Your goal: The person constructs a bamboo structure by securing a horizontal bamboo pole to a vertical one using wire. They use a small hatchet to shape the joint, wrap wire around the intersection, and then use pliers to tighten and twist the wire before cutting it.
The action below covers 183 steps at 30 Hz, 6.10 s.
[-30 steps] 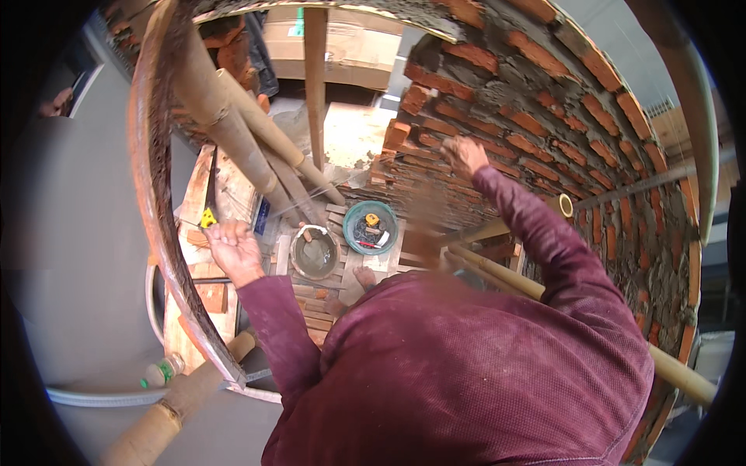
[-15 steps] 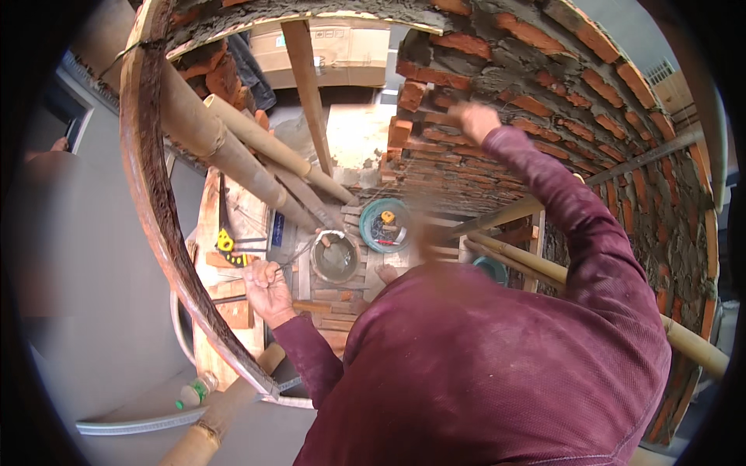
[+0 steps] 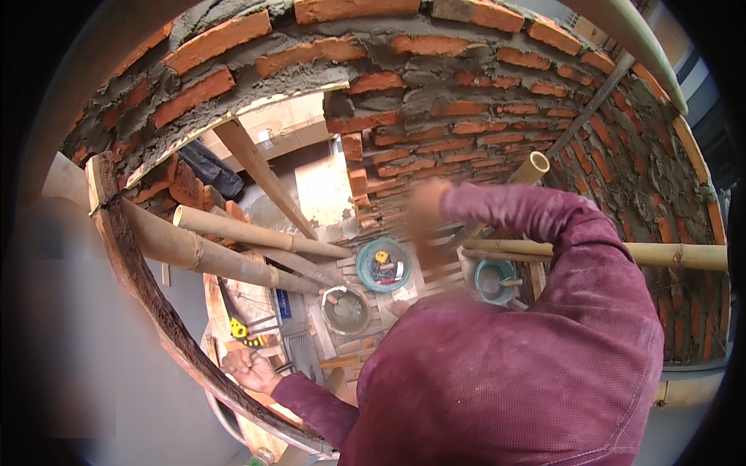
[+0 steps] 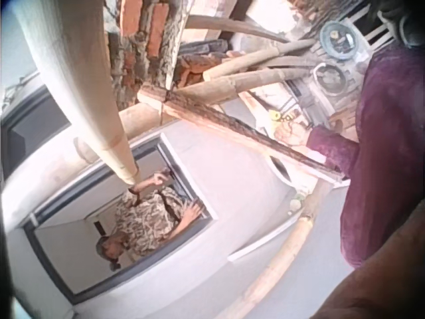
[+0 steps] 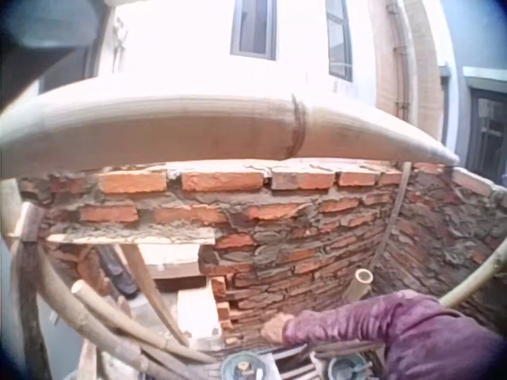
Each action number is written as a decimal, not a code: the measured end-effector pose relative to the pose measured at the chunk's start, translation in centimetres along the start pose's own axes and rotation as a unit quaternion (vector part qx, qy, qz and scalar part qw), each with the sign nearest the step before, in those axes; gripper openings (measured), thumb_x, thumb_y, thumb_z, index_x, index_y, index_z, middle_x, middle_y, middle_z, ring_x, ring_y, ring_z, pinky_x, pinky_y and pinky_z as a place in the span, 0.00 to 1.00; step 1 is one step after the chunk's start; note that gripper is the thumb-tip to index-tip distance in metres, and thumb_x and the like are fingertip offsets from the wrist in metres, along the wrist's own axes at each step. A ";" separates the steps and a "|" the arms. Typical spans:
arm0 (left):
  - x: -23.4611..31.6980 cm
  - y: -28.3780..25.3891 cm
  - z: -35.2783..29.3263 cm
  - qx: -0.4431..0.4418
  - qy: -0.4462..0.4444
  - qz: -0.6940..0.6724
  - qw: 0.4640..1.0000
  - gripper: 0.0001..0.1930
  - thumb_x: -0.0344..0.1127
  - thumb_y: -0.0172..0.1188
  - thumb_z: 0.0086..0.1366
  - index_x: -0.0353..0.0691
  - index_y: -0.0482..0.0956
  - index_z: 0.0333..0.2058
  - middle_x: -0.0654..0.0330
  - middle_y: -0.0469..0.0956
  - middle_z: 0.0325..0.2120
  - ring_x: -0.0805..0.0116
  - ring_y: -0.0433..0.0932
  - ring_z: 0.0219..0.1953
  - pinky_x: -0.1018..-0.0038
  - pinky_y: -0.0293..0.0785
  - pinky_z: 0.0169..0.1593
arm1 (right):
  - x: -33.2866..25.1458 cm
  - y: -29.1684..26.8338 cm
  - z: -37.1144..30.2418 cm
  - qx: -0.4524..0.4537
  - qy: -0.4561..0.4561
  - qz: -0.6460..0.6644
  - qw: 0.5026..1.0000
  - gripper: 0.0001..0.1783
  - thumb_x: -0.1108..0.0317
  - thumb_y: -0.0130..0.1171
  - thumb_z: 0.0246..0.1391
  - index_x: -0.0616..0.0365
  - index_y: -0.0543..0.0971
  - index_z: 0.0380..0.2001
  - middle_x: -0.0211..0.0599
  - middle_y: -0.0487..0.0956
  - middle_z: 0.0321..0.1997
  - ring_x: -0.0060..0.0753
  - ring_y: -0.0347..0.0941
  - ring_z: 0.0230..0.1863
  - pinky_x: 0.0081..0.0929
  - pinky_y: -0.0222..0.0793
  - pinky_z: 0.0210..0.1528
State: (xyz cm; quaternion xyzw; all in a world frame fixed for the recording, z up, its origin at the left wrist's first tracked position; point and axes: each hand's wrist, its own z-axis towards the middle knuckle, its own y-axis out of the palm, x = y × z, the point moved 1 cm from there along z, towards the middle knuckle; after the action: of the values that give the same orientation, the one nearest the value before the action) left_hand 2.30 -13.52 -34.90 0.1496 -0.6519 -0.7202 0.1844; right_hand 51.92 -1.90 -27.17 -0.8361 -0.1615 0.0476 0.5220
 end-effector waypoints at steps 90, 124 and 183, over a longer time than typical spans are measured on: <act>-5.9 4.4 -7.2 0.087 0.009 -0.001 0.996 0.24 0.58 0.38 0.69 0.44 0.64 0.23 0.68 0.55 0.14 0.75 0.55 0.18 0.77 0.59 0.27 | -12.0 -3.4 -2.7 -0.158 -0.328 0.607 0.707 0.13 0.61 0.52 0.62 0.62 0.75 0.34 0.24 0.70 0.20 0.16 0.60 0.19 0.18 0.56 0.23; -5.3 2.1 -8.9 0.175 0.136 0.108 0.969 0.14 0.48 0.42 0.70 0.45 0.70 0.39 0.67 0.63 0.23 0.75 0.61 0.25 0.75 0.64 0.33 | -8.2 0.3 -1.4 0.259 -0.298 0.352 0.849 0.04 0.71 0.57 0.48 0.61 0.78 0.27 0.48 0.77 0.24 0.54 0.74 0.28 0.41 0.69 0.31; -2.8 0.0 -10.6 0.172 0.079 0.032 0.981 0.14 0.46 0.37 0.72 0.47 0.69 0.37 0.69 0.51 0.14 0.77 0.51 0.17 0.79 0.53 0.23 | -14.9 2.6 3.2 0.026 -0.392 0.489 0.779 0.09 0.63 0.54 0.57 0.57 0.76 0.32 0.38 0.73 0.19 0.37 0.71 0.21 0.33 0.64 0.27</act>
State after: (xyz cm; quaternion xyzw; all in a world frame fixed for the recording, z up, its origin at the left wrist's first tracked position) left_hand 9.57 -21.60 -36.04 0.2147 -0.7536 -0.5771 0.2301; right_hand 37.65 -4.92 -32.24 -0.6977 0.0795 0.6244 0.3421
